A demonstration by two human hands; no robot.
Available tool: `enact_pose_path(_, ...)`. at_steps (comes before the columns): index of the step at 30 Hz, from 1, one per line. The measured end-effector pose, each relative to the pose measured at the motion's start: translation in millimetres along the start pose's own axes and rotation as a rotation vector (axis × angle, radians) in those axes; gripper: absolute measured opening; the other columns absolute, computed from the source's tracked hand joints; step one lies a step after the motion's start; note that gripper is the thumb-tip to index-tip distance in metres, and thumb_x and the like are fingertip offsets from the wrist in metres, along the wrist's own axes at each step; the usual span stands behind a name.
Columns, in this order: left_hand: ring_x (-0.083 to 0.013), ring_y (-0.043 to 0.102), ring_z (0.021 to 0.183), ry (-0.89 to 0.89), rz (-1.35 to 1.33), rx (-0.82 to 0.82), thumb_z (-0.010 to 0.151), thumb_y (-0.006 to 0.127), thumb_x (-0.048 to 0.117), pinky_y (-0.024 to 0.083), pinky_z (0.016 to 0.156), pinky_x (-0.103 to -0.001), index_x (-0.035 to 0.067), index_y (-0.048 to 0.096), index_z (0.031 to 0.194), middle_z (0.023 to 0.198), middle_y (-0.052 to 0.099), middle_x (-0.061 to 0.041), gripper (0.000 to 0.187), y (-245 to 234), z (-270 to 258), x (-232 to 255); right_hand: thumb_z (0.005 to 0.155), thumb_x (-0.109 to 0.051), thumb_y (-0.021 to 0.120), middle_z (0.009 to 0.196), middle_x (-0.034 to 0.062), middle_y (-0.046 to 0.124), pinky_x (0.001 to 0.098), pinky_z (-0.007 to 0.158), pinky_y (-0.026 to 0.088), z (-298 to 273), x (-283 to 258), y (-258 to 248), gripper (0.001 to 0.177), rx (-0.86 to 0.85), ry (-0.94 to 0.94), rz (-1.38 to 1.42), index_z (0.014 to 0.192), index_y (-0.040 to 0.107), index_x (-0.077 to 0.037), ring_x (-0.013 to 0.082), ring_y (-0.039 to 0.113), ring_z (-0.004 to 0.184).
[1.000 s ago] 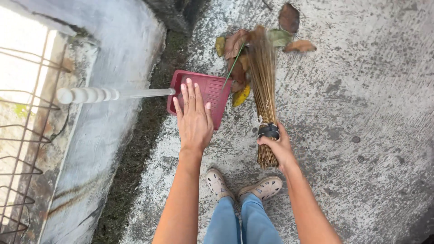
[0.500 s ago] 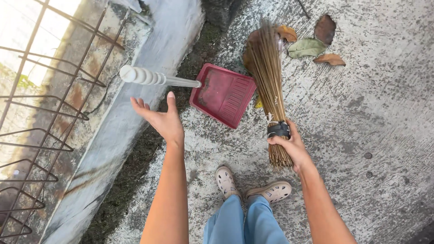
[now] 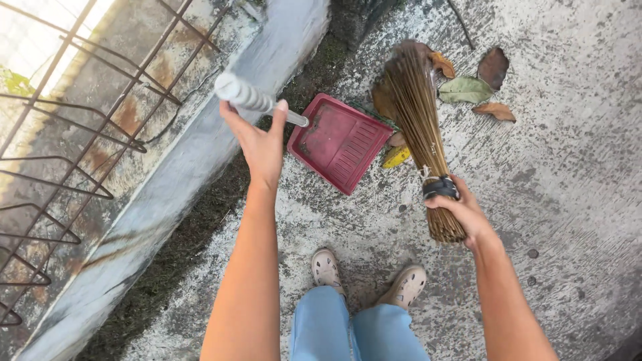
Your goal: The person is sweeping dry leaves on an outdoor concrete path using a broom and a dustpan.
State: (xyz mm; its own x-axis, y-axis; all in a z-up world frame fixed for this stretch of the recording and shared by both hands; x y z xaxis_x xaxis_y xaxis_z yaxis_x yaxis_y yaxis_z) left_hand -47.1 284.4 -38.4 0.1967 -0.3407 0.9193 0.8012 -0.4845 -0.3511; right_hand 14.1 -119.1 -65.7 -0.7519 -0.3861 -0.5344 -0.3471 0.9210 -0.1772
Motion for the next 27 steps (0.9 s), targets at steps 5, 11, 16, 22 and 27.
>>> enact_pose_path(5, -0.0270, 0.053, 0.137, -0.018, -0.139, -0.043, 0.100, 0.080, 0.017, 0.040, 0.119, -0.042, 0.003, 0.037, 0.152, 0.145, 0.054, -0.017, 0.069, 1, 18, -18, 0.064, -0.013, 0.079, 0.112, 0.0196, 0.068, 0.0441, 0.061, 0.060, 3, 9, -35, 0.111, -0.049, -0.038, -0.010, 0.164, 0.032, -0.019, 0.0281, 0.070, 0.080)
enact_pose_path(11, -0.0188, 0.060, 0.127, -0.109, -0.219, 0.074, 0.108, 0.067, 0.012, 0.050, 0.113, -0.035, 0.002, 0.044, 0.146, 0.137, 0.058, -0.013, 0.046, -16, -37, 26, 0.064, -0.009, 0.082, 0.113, 0.0138, 0.068, 0.0424, 0.064, 0.060, 12, 37, -66, 0.111, 0.035, -0.129, 0.082, 0.163, 0.031, -0.016, 0.0243, 0.071, 0.084)
enact_pose_path(16, -0.0193, 0.058, 0.125, -0.090, 0.030, 0.248, 0.109, 0.066, 0.011, 0.051, 0.112, -0.037, 0.000, 0.045, 0.142, 0.132, 0.057, -0.011, 0.041, -53, -90, 52, 0.065, -0.007, 0.083, 0.111, 0.0097, 0.065, 0.0396, 0.069, 0.060, 40, 80, -73, 0.099, 0.140, -0.184, 0.186, 0.154, 0.039, -0.012, 0.0217, 0.069, 0.085)
enact_pose_path(22, -0.0211, 0.059, 0.117, -0.021, 0.310, 0.387, 0.112, 0.074, 0.014, 0.047, 0.112, -0.040, 0.000, 0.048, 0.131, 0.123, 0.059, -0.012, 0.036, -102, -142, 65, 0.067, -0.004, 0.079, 0.101, 0.0135, 0.064, 0.0447, 0.064, 0.063, 36, 100, -5, 0.081, 0.070, 0.137, 0.361, 0.137, 0.039, -0.011, 0.0276, 0.069, 0.081)
enact_pose_path(27, -0.0194, 0.058, 0.115, -0.123, 0.175, 0.496, 0.110, 0.072, 0.017, 0.049, 0.106, -0.037, 0.000, 0.040, 0.135, 0.124, 0.057, -0.012, 0.044, -139, -170, 57, 0.069, -0.007, 0.078, 0.096, 0.0117, 0.063, 0.0434, 0.058, 0.061, -8, 88, 36, 0.076, -0.131, 0.125, 0.350, 0.138, 0.045, -0.013, 0.0267, 0.067, 0.075)
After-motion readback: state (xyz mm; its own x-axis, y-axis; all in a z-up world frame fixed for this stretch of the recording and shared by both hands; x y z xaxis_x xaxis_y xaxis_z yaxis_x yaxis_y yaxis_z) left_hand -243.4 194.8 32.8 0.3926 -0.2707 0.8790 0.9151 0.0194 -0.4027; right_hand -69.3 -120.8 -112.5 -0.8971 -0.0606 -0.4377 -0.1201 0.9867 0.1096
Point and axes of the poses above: each hand's wrist, its own z-axis towards the middle knuckle, its own y-axis out of the palm, x = y × z, the point moved 2 cm from there along z, towards the middle knuckle
